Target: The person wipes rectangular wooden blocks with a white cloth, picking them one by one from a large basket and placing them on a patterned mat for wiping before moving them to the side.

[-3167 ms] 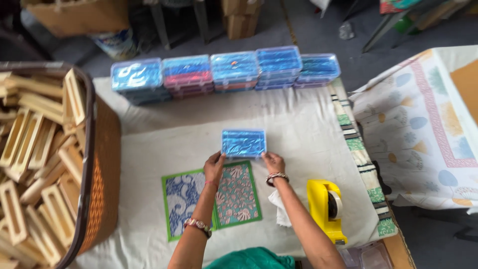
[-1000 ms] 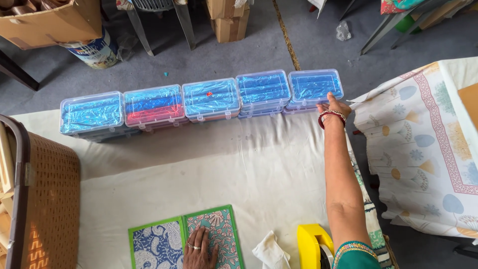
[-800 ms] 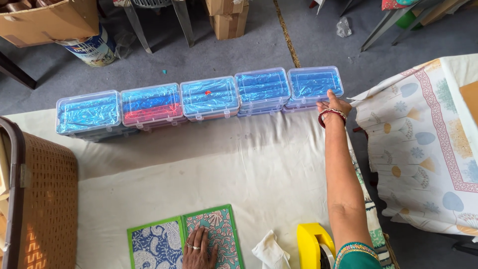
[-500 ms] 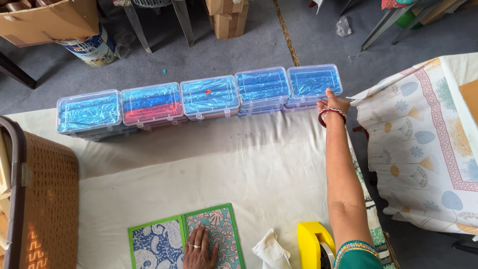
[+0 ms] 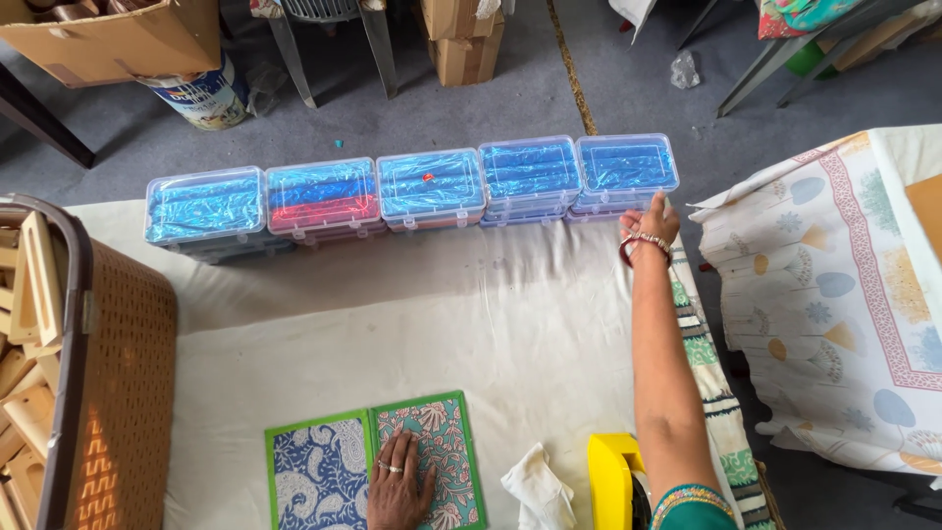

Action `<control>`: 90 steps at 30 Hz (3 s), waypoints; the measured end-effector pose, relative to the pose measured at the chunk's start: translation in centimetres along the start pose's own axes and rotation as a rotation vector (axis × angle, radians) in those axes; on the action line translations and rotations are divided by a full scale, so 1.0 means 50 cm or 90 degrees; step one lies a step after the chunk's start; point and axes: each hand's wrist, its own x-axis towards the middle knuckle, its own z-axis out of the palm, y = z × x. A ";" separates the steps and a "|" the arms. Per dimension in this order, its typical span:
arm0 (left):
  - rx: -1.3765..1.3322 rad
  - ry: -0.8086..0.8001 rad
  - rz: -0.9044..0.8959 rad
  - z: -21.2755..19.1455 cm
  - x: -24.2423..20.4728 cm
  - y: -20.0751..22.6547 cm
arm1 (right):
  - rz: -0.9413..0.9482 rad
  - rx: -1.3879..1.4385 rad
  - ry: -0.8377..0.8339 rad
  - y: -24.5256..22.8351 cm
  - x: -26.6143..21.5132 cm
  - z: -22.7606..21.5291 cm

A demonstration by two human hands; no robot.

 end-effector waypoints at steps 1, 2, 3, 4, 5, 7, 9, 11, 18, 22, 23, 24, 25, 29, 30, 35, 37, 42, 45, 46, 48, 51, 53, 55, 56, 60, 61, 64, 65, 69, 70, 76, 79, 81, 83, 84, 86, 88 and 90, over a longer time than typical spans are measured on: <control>-0.001 0.004 0.001 -0.013 0.004 0.005 | -0.004 0.001 -0.001 0.027 -0.009 -0.008; -0.003 -0.025 -0.010 -0.027 0.006 0.011 | -0.004 0.033 -0.001 0.055 -0.018 -0.018; -0.005 -0.056 -0.022 -0.040 0.005 0.018 | -0.004 0.064 -0.001 0.083 -0.029 -0.031; -0.007 -0.053 -0.021 -0.051 0.002 0.025 | -0.007 0.064 -0.001 0.139 -0.049 -0.037; -0.007 -0.039 -0.021 -0.063 0.003 0.028 | -0.037 0.086 -0.017 0.195 -0.069 -0.041; -0.008 -0.021 -0.017 -0.075 0.001 0.034 | -0.071 0.111 -0.032 0.308 -0.157 -0.049; 0.003 -0.015 -0.008 -0.080 0.000 0.035 | -0.154 0.032 -0.217 0.426 -0.294 -0.049; -0.018 0.000 -0.009 -0.100 -0.003 0.041 | -0.201 -0.115 -0.265 0.516 -0.461 -0.066; -0.217 0.092 0.067 -0.112 -0.020 -0.003 | -0.571 -0.472 -0.453 0.587 -0.899 -0.257; -0.482 0.166 0.109 -0.053 -0.064 -0.120 | -0.553 -0.578 -0.404 0.605 -0.940 -0.384; -0.596 0.166 -0.004 -0.083 -0.078 -0.142 | -0.607 -0.608 -0.318 0.583 -0.940 -0.397; -0.707 0.163 -0.121 -0.114 -0.092 -0.164 | -0.660 -0.635 -0.231 0.561 -0.941 -0.408; -0.708 0.168 -0.126 -0.119 -0.119 -0.195 | -0.663 -0.636 -0.237 0.543 -0.945 -0.413; -0.820 0.215 -0.284 -0.119 -0.243 -0.309 | -0.690 -0.848 -0.033 0.509 -0.938 -0.431; -0.851 0.229 -0.316 -0.115 -0.275 -0.336 | -0.662 -0.886 0.005 0.511 -0.927 -0.430; -0.838 0.232 -0.377 -0.117 -0.387 -0.392 | -0.556 -0.870 -0.075 0.609 -0.829 -0.472; -0.848 0.252 -0.403 -0.143 -0.417 -0.400 | -0.587 -0.802 -0.115 0.636 -0.814 -0.457; -0.708 0.155 -0.408 -0.296 -0.455 -0.384 | -0.623 -0.681 -0.064 0.651 -0.899 -0.374; -0.636 0.145 -0.334 -0.411 -0.462 -0.376 | -0.648 -0.802 0.000 0.686 -0.941 -0.347; -0.637 0.154 -0.342 -0.448 -0.472 -0.384 | -0.655 -0.800 -0.010 0.692 -0.948 -0.344; -0.628 0.219 -0.217 -0.524 -0.482 -0.398 | -0.572 -0.784 -0.032 0.702 -0.956 -0.337; -0.680 0.401 -0.086 -0.625 -0.485 -0.451 | -0.583 -0.797 -0.016 0.701 -0.957 -0.346; -0.587 0.448 -0.126 -0.677 -0.476 -0.525 | -0.574 -0.827 0.015 0.705 -0.939 -0.341; -0.493 0.491 -0.163 -0.712 -0.456 -0.609 | -0.562 -0.856 0.049 0.711 -0.920 -0.338; -0.482 0.494 -0.200 -0.722 -0.441 -0.657 | -0.565 -0.859 0.073 0.715 -0.910 -0.335; -0.454 0.561 -0.376 -0.748 -0.388 -0.827 | -0.604 -0.842 0.134 0.725 -0.888 -0.325; -0.452 0.561 -0.380 -0.751 -0.380 -0.860 | -0.605 -0.843 0.130 0.727 -0.887 -0.326; -0.303 0.601 -0.445 -0.751 -0.346 -0.959 | -0.619 -0.862 0.150 0.732 -0.887 -0.321; -0.224 0.595 -0.457 -0.739 -0.331 -0.988 | -0.615 -0.855 0.143 0.731 -0.889 -0.324; -0.021 0.532 -0.437 -0.733 -0.300 -1.004 | -0.611 -0.862 0.144 0.731 -0.890 -0.324; -0.022 0.529 -0.435 -0.734 -0.293 -0.999 | -0.608 -0.864 0.146 0.733 -0.892 -0.325; 0.167 0.430 -0.499 -0.717 -0.259 -1.003 | -0.625 -0.866 0.137 0.729 -0.891 -0.327; 0.205 0.407 -0.503 -0.717 -0.259 -1.010 | -0.612 -0.876 0.151 0.731 -0.892 -0.324; 0.174 0.450 -0.506 -0.715 -0.264 -1.019 | -0.610 -0.869 0.138 0.728 -0.892 -0.327; -0.003 0.509 -0.529 -0.742 -0.286 -0.990 | -0.615 -0.873 0.140 0.729 -0.890 -0.326; -0.183 0.562 -0.545 -0.756 -0.297 -0.976 | -0.620 -0.877 0.141 0.729 -0.889 -0.325; -0.424 0.609 -0.498 -0.743 -0.308 -1.004 | -0.616 -0.875 0.140 0.732 -0.889 -0.325; -0.669 0.643 -0.440 -0.741 -0.318 -1.010 | -0.613 -0.874 0.140 0.733 -0.889 -0.329; -0.828 0.605 -0.350 -0.758 -0.328 -0.996 | -0.617 -0.867 0.138 0.732 -0.888 -0.328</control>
